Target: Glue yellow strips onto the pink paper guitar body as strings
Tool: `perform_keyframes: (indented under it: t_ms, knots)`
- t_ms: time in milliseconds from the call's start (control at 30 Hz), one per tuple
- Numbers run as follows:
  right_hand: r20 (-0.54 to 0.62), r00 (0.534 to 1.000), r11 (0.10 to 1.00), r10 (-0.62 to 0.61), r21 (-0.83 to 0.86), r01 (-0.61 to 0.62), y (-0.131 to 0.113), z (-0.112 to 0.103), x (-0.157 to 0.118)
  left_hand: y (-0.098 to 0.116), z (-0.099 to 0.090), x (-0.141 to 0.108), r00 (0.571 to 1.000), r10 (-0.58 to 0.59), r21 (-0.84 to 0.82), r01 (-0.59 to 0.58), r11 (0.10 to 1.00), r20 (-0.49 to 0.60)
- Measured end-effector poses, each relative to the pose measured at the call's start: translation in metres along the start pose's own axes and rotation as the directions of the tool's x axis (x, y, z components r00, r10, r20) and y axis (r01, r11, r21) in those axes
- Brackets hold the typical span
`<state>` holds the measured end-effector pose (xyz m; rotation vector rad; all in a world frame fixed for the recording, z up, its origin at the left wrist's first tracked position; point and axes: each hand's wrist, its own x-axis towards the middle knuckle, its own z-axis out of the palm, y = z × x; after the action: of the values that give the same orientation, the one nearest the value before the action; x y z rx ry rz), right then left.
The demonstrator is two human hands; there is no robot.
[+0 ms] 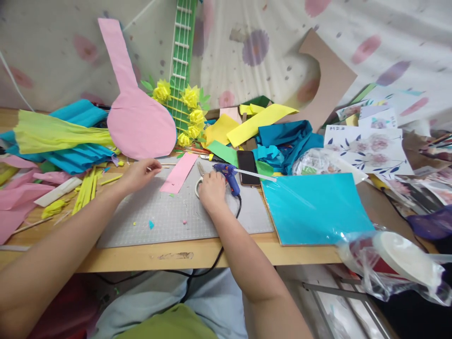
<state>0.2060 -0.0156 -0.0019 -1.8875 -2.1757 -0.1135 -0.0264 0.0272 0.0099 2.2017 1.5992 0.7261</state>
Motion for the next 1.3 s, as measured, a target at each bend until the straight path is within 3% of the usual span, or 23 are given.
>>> perform_keyframes:
  t_ms: [100,200,333,567,667,733,767,833,867,900,967,1033,1167,1300]
  knots:
    - [-0.089,0.996,0.998,-0.012,0.056,0.017,-0.001,0.001,0.001,0.01,0.014,-0.005,0.952,0.271,-0.098,-0.259,0.961,0.145]
    - [-0.123,0.992,0.994,-0.026,0.103,0.039,-0.001,0.001,0.002,0.009,0.027,-0.01,0.897,0.4,-0.112,-0.386,0.916,0.188]
    - [-0.078,0.997,0.985,-0.027,0.167,0.039,0.003,-0.001,0.001,0.001,0.034,-0.012,0.881,0.435,-0.1,-0.423,0.901,0.186]
    - [-0.019,0.988,0.952,-0.151,0.268,0.15,-0.009,0.001,-0.002,0.002,0.033,-0.014,0.874,0.456,-0.094,-0.446,0.89,0.166]
    - [-0.001,0.991,0.937,-0.137,0.325,0.13,-0.008,-0.005,0.0,0.003,0.032,-0.017,0.878,0.455,-0.075,-0.449,0.89,0.149]
    - [0.099,0.988,0.915,-0.121,0.398,0.072,0.006,-0.019,0.0,0.002,0.03,-0.019,0.893,0.433,-0.062,-0.429,0.901,0.121]
    - [0.213,0.965,0.891,-0.152,0.452,0.04,0.018,-0.028,0.0,0.002,0.029,-0.02,0.907,0.411,-0.06,-0.407,0.912,0.097]
    - [0.471,0.854,0.851,-0.221,0.52,-0.067,0.046,-0.046,-0.003,-0.001,0.025,-0.021,0.94,0.339,-0.069,-0.336,0.939,0.034]
    - [0.543,0.82,0.846,-0.182,0.512,-0.151,0.062,-0.053,-0.005,-0.002,0.024,-0.021,0.954,0.3,-0.074,-0.299,0.951,0.003]
    - [0.558,0.824,0.852,-0.103,0.477,-0.216,0.076,-0.058,-0.007,-0.003,0.023,-0.021,0.962,0.271,-0.076,-0.272,0.959,-0.019]
    - [0.453,0.889,0.89,0.072,0.373,-0.262,0.099,-0.059,-0.007,-0.003,0.023,-0.02,0.963,0.268,-0.064,-0.268,0.961,-0.017]
    - [0.325,0.931,0.904,0.166,0.326,-0.276,0.109,-0.051,-0.004,-0.001,0.025,-0.018,0.945,0.325,-0.039,-0.323,0.946,0.045]
    - [0.236,0.956,0.907,0.172,0.341,-0.247,0.1,-0.027,0.006,0.006,0.03,-0.015,0.904,0.387,0.005,-0.395,0.919,0.183]
    - [0.17,0.951,0.837,0.259,0.452,-0.309,0.091,-0.013,0.012,0.007,0.031,-0.015,0.959,0.256,-0.005,-0.257,0.966,0.125]
